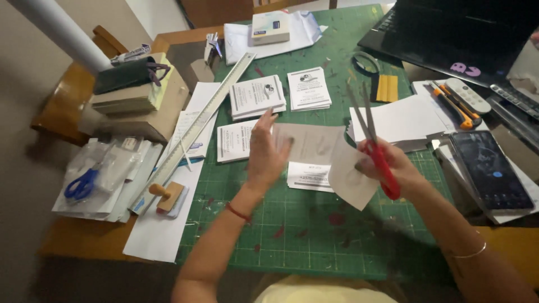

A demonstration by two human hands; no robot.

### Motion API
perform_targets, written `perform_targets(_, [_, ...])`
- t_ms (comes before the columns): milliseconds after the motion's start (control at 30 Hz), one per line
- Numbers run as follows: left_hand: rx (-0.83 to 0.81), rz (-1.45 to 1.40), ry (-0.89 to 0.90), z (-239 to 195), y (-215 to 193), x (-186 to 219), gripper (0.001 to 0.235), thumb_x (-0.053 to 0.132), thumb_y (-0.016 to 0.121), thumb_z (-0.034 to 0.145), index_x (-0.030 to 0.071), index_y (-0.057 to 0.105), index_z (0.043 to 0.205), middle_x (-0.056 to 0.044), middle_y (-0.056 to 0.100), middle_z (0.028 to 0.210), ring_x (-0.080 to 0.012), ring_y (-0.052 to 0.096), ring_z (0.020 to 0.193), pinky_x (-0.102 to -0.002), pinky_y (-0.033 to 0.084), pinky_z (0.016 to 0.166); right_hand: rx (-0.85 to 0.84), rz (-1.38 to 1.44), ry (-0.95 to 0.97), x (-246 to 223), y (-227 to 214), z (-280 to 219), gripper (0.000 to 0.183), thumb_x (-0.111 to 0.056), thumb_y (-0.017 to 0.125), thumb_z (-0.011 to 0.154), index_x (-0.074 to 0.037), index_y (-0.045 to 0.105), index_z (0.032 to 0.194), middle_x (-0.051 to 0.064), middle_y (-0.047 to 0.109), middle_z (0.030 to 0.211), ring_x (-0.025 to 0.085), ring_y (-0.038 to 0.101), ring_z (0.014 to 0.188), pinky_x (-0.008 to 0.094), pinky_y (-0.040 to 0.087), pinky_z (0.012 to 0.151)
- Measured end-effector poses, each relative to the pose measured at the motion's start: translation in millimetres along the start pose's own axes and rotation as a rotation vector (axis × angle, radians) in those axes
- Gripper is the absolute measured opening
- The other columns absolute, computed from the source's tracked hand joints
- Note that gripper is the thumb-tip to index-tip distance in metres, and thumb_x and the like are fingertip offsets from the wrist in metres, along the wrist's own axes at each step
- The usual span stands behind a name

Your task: Cutting printed cards into smaller pieces using scissors on a cutting mat.

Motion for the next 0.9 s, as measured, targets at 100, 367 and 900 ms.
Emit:
perform_targets(100, [-0.004, 0.583, 0.227, -10, 10, 11, 0.104, 0.049, 0.079, 0.098, 0.017, 0.016, 0.174, -0.016, 0.015, 0.183, -0.0389, 0.014, 0.169, -0.069, 0.001, 0.135, -0.045, -0.031, 0.006, 16, -2, 1, 0.041, -0.019, 0.087, 0.084, -0.005, 0.074, 0.120, 0.015, 0.076, 0.089, 0.030, 0.075, 0.073, 0.043, 0.063, 0.076])
perform_targets(367, [0.002, 0.420, 0.519, -25, 10, 52, 0.047, 0.029, 0.059, 0.106, 0.016, 0.061, 0.151, -0.006, 0.062, 0.135, -0.0310, 0.057, 0.130, -0.070, 0.033, 0.122, -0.179, -0.168, -0.102, 11, 14, -11, 0.032, -0.012, 0.085, 0.083, 0.000, 0.078, 0.112, 0.021, 0.082, 0.088, 0.034, 0.083, 0.088, 0.049, 0.067, 0.070])
perform_targets(900, [-0.492, -0.412, 0.176, 7, -31, 59, 0.019, -0.003, 0.067, 0.102, 0.004, 0.074, 0.118, -0.009, 0.072, 0.106, -0.0086, 0.047, 0.055, -0.021, 0.042, 0.050, 0.164, -0.148, -0.207, -7, -65, -18, 0.046, -0.009, 0.075, 0.093, -0.011, 0.061, 0.137, 0.009, 0.064, 0.137, 0.027, 0.064, 0.124, 0.036, 0.060, 0.100])
Point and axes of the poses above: each hand's wrist, its own z-axis towards the middle knuckle, its own y-axis out of the palm, x = y × z, the point moved 5 cm from there along z, towards the middle knuckle
